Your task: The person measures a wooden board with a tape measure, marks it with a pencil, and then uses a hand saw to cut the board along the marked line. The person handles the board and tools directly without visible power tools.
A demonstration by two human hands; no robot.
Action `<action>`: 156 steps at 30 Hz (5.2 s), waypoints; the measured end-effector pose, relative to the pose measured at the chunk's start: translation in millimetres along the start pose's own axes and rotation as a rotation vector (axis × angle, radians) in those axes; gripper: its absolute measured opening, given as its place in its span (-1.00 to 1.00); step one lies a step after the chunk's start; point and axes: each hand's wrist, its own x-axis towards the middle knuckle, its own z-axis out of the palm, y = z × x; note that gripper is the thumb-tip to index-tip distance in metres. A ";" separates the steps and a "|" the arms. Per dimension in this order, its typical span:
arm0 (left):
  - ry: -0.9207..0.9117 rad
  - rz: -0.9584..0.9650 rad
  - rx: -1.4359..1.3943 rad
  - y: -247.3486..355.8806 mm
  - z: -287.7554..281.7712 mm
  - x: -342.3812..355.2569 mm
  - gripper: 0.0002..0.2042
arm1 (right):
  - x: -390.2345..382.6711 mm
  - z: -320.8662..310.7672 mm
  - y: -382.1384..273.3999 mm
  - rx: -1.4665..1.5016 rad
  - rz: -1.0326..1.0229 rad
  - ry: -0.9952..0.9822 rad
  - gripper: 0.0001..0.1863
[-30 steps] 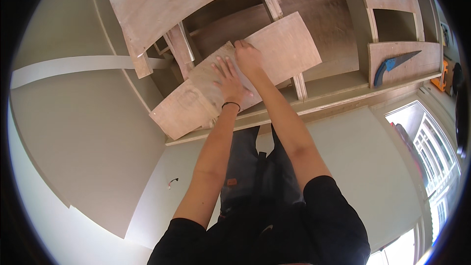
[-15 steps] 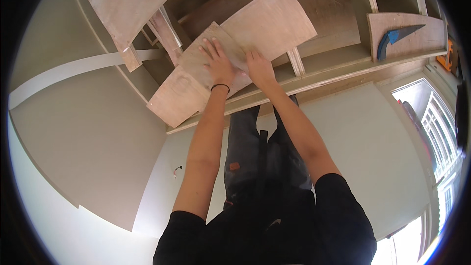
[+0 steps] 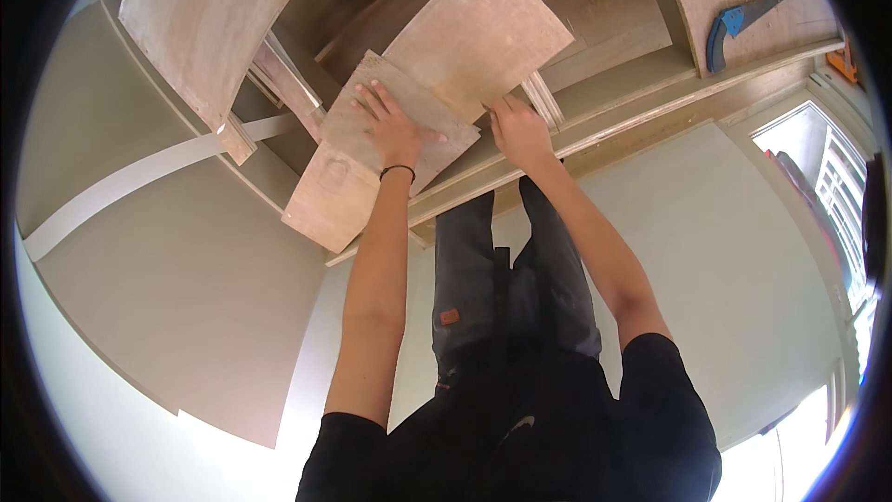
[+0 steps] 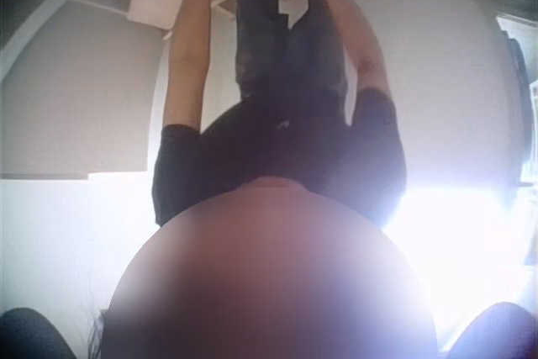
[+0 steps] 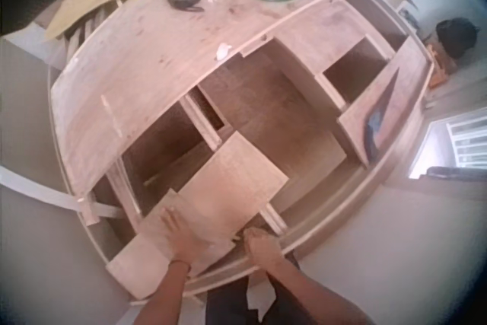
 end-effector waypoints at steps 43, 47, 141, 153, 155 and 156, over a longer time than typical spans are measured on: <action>0.013 0.058 -0.097 -17.8 4.5 1.8 0.51 | 7.8 6.1 -19.4 -0.083 -0.046 0.026 -0.93; 0.011 0.043 -0.065 -16.7 2.6 0.9 0.50 | 89.2 -16.0 -47.5 0.029 -0.176 0.242 -0.90; 0.001 0.079 -0.099 -20.0 2.5 4.5 0.46 | -0.5 12.3 -1.4 -0.256 -0.099 -0.485 -0.89; 0.017 0.083 -0.086 -22.4 10.3 8.0 0.53 | 160.4 34.7 -103.5 -0.029 -0.241 0.057 -0.88; 0.005 0.083 -0.088 -22.8 11.1 8.3 0.52 | 166.3 41.8 -104.8 -0.048 -0.243 0.047 -0.88; 0.001 0.080 -0.092 -22.6 11.5 8.5 0.52 | 167.0 44.9 -104.1 -0.054 -0.232 0.040 -0.88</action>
